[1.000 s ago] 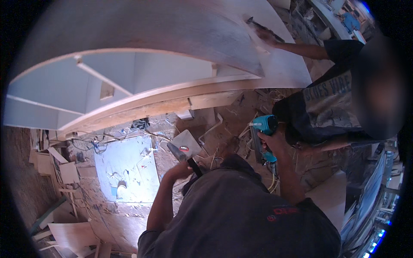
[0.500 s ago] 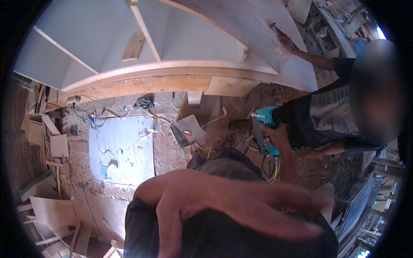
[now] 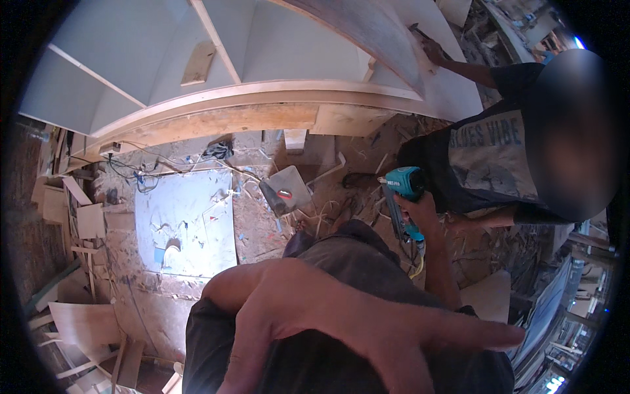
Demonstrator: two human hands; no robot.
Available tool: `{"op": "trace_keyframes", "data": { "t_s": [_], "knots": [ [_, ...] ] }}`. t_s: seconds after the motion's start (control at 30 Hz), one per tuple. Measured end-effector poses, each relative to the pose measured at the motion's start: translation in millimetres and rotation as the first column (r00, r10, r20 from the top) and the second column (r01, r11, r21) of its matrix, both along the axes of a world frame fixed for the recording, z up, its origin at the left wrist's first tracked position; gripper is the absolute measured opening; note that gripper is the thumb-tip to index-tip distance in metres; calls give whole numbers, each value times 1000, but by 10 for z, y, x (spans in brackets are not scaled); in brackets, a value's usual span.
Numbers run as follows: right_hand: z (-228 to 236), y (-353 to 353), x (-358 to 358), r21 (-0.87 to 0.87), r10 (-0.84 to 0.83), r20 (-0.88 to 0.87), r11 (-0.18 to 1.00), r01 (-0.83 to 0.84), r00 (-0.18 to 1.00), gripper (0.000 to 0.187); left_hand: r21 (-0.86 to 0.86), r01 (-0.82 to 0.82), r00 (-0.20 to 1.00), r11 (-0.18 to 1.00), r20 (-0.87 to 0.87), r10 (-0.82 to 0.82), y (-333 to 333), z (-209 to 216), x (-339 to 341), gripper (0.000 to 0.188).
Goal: The person attaches wooden trim pieces to the edges of a large curved wooden panel using a pneumatic nail gun. They position the trim, secure it with nails, and occasionally use a hammer to adjust the fit.
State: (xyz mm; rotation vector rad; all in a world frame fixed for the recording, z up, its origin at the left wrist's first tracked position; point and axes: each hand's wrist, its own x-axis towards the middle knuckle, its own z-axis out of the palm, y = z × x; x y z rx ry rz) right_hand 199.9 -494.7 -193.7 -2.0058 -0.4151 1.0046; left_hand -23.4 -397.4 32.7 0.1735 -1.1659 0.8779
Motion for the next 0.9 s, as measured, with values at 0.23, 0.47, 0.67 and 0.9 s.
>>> {"op": "trace_keyframes", "data": {
  "t_s": [0.23, 0.47, 0.67, 0.9],
  "knots": [
    [183, 84, -162, -86, 12, 61, 996, -7, 998, 25, 500, -117, 988, 858, -32, 153, 590, -31, -69, 102],
    [52, 98, -170, -61, 46, -44, 997, -49, 998, 26, 247, -139, 976, 959, -133, 175, 239, -258, -346, 90],
    [41, 107, -221, -36, 106, 10, 994, -105, 994, 26, -184, -534, 836, 825, -259, 483, -95, 54, -166, 87],
    [35, 87, -169, -54, 146, 120, 989, -140, 982, 27, 115, -48, 480, 992, -868, 124, 680, -481, -845, 98]
  ]
}}
